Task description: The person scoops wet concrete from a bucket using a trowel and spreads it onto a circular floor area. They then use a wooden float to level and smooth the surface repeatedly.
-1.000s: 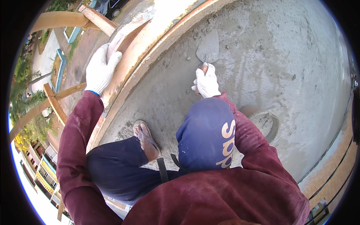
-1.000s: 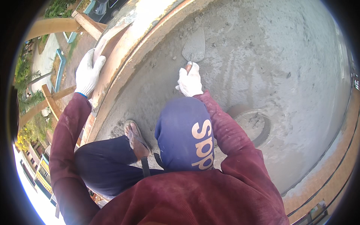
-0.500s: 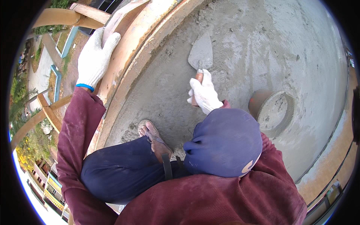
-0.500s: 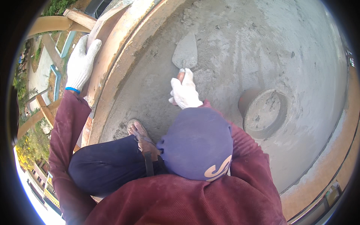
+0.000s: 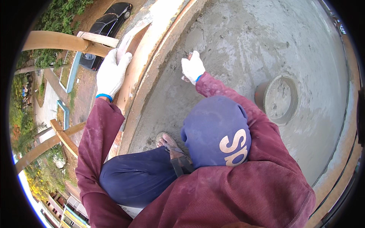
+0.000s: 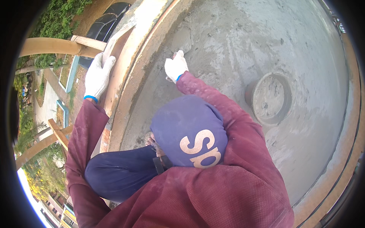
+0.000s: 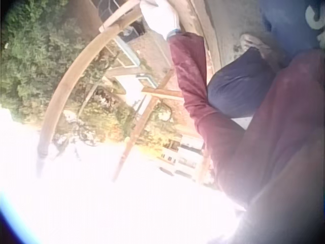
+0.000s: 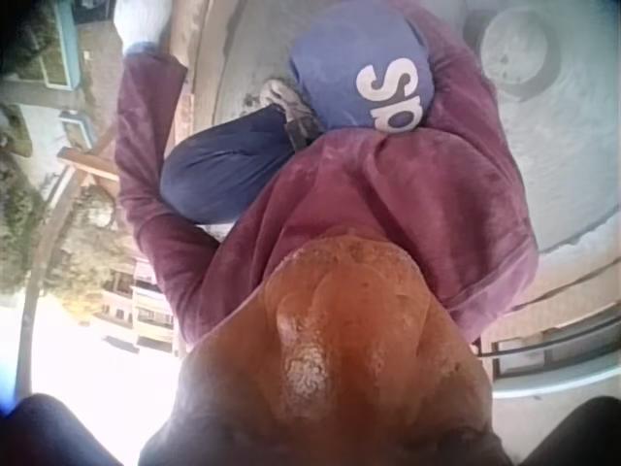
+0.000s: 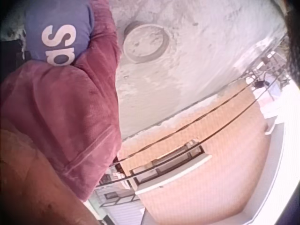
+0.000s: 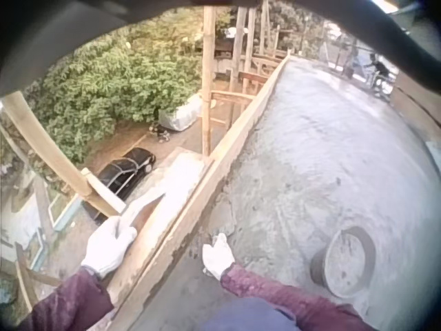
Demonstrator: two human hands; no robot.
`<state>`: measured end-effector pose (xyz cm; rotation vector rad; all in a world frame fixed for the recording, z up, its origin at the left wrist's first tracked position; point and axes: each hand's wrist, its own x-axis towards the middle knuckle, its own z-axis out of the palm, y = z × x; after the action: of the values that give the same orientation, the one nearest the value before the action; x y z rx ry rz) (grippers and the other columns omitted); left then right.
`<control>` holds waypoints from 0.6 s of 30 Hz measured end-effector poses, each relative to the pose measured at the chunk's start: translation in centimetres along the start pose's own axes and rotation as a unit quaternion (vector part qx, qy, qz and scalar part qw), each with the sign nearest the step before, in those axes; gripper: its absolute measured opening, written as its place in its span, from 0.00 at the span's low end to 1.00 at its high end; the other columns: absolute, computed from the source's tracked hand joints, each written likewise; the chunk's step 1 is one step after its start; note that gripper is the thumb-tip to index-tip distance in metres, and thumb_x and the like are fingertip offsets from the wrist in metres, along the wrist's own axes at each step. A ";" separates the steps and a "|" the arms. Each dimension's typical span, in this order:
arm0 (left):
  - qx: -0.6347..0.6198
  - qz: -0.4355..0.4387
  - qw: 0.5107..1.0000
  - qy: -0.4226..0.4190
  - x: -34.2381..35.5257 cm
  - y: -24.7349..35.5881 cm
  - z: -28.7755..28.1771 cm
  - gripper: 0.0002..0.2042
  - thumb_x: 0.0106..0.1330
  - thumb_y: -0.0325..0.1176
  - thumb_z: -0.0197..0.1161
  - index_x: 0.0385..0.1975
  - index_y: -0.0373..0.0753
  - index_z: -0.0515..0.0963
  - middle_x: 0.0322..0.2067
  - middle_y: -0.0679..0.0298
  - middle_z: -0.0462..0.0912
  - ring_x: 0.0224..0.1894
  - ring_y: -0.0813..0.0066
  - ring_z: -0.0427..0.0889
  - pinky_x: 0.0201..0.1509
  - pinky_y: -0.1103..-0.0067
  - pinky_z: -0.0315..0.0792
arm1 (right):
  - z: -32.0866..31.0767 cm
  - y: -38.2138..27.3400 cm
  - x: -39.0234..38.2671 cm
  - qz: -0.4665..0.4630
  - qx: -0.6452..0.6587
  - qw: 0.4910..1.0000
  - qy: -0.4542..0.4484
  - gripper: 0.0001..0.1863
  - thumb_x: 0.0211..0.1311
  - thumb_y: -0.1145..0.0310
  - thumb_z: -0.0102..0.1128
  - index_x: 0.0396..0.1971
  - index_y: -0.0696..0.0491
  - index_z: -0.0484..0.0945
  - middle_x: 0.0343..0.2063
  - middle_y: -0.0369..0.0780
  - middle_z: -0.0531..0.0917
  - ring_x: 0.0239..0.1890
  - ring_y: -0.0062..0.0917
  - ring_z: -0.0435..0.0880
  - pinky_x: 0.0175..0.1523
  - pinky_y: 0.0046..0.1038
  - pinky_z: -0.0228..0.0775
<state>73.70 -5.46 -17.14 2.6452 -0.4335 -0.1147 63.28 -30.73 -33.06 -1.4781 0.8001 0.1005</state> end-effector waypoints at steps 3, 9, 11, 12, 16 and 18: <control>-0.023 -0.002 0.999 -0.022 -0.3 -1.1 -0.2 0.30 0.74 0.59 0.58 0.58 0.35 0.77 0.52 0.45 0.84 0.55 0.49 0.84 0.62 0.64 0.74 | -4.1 -0.5 -6.2 0.009 -0.027 0.999 -0.046 0.39 0.72 0.61 0.59 0.77 0.52 0.52 0.31 0.41 0.77 0.21 0.23 0.78 0.23 0.30 0.76; 0.002 0.000 1.000 0.001 -0.6 -1.1 -0.7 0.30 0.74 0.60 0.57 0.57 0.36 0.78 0.52 0.44 0.84 0.56 0.48 0.84 0.61 0.63 0.74 | -1.4 2.0 -11.0 0.117 -0.025 0.993 0.001 0.41 0.73 0.64 0.58 0.79 0.51 0.47 0.40 0.45 0.79 0.27 0.27 0.81 0.30 0.36 0.85; 0.028 0.015 0.999 0.013 -0.3 -0.5 -0.2 0.30 0.74 0.60 0.57 0.58 0.36 0.77 0.52 0.44 0.84 0.56 0.47 0.84 0.61 0.63 0.74 | 0.7 2.4 -9.0 0.086 0.078 0.993 -0.004 0.42 0.74 0.65 0.58 0.79 0.51 0.44 0.44 0.48 0.77 0.28 0.29 0.82 0.31 0.39 0.86; 0.043 0.020 0.999 0.019 -0.4 -0.4 -0.1 0.30 0.74 0.60 0.57 0.58 0.36 0.77 0.53 0.44 0.84 0.56 0.47 0.83 0.61 0.63 0.74 | 1.9 2.5 -7.7 0.071 0.130 0.989 -0.009 0.42 0.75 0.66 0.58 0.78 0.51 0.42 0.46 0.49 0.77 0.28 0.30 0.83 0.31 0.40 0.86; 0.029 -0.020 0.999 -0.039 -0.4 0.1 -0.9 0.39 0.74 0.61 0.57 0.70 0.30 0.70 0.63 0.40 0.79 0.68 0.48 0.77 0.72 0.66 0.67 | 4.8 0.2 -2.6 0.045 0.150 0.988 -0.010 0.28 0.76 0.68 0.55 0.67 0.52 0.51 0.41 0.49 0.75 0.27 0.32 0.80 0.30 0.44 0.84; 0.036 -0.010 0.999 -0.022 -0.4 -0.3 -0.9 0.37 0.74 0.61 0.56 0.68 0.32 0.72 0.61 0.41 0.80 0.65 0.47 0.79 0.69 0.65 0.70 | 4.7 -0.3 -0.3 0.054 0.161 0.985 -0.031 0.22 0.76 0.69 0.53 0.61 0.51 0.53 0.37 0.48 0.75 0.25 0.31 0.79 0.28 0.45 0.83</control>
<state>73.53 -4.68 -16.48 2.7229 -0.4342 -0.1658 65.15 -26.39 -33.12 -1.1218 0.8047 0.0929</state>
